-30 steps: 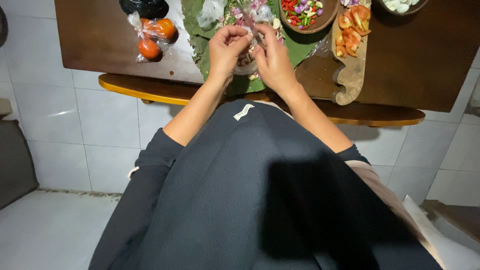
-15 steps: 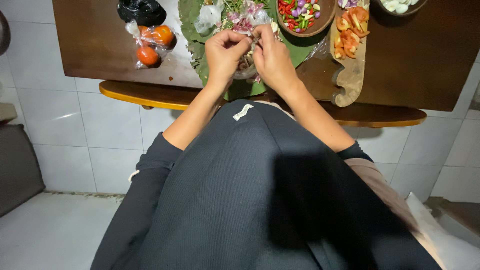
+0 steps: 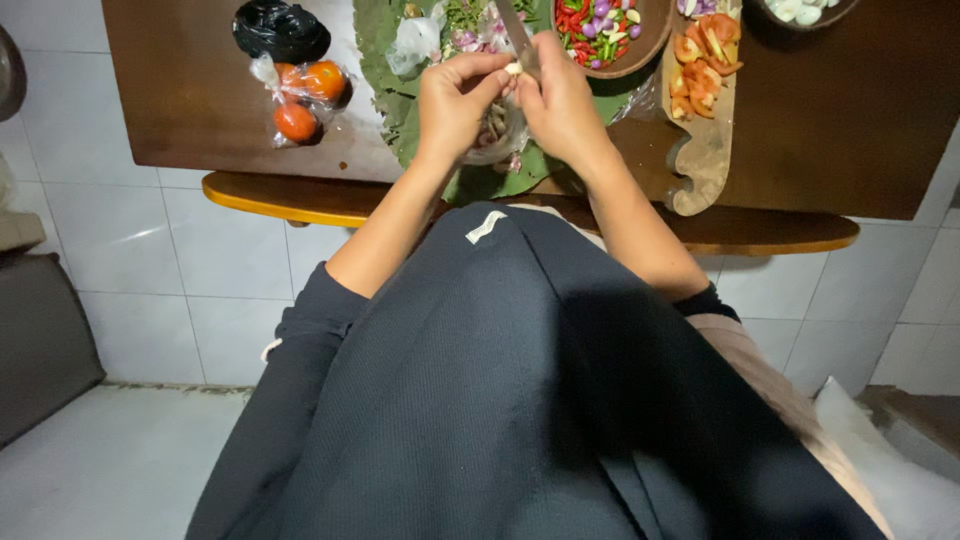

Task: The person peels and trims shallots and garlic cloves using a knife and by hand.

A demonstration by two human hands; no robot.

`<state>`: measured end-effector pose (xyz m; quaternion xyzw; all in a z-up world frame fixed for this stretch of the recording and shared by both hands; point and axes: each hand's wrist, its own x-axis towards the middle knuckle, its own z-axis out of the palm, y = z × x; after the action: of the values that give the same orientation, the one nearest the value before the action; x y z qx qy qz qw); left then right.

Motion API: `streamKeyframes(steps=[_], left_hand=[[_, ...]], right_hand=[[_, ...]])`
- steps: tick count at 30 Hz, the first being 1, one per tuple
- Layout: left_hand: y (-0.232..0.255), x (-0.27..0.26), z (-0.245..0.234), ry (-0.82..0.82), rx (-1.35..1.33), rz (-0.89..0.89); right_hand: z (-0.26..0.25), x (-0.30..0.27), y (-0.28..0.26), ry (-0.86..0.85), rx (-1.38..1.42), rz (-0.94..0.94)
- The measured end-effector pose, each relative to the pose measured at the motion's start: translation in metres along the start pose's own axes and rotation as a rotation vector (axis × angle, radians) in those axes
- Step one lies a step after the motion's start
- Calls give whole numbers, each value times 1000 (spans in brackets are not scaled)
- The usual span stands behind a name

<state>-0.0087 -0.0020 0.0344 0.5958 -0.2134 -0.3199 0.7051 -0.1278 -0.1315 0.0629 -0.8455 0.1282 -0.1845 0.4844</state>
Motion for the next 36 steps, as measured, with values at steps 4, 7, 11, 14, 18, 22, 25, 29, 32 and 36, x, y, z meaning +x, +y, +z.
streamKeyframes(steps=[4,7,11,14,18,22,25,29,32,36], left_hand=[[-12,4,-6,6,121,161],[-14,5,-9,8,166,210],[-16,2,-8,-17,-95,69],[-24,7,-8,-32,-359,-88],[-32,12,-14,-23,-757,-276],[-28,14,-17,-29,-814,-272],[-27,16,-17,-12,-770,-298],[-32,22,-13,102,-637,-266],[-35,23,-13,143,-556,-205],[-36,18,-8,172,-475,-143]], right_hand=[[7,-2,17,-73,283,93],[12,2,22,-113,529,390],[12,9,16,-119,677,412],[8,13,8,-126,720,424],[4,14,2,-73,905,546],[3,17,17,-16,870,549],[10,19,35,16,762,550],[12,20,39,17,252,264],[6,18,18,13,68,58],[8,18,-7,-60,115,97]])
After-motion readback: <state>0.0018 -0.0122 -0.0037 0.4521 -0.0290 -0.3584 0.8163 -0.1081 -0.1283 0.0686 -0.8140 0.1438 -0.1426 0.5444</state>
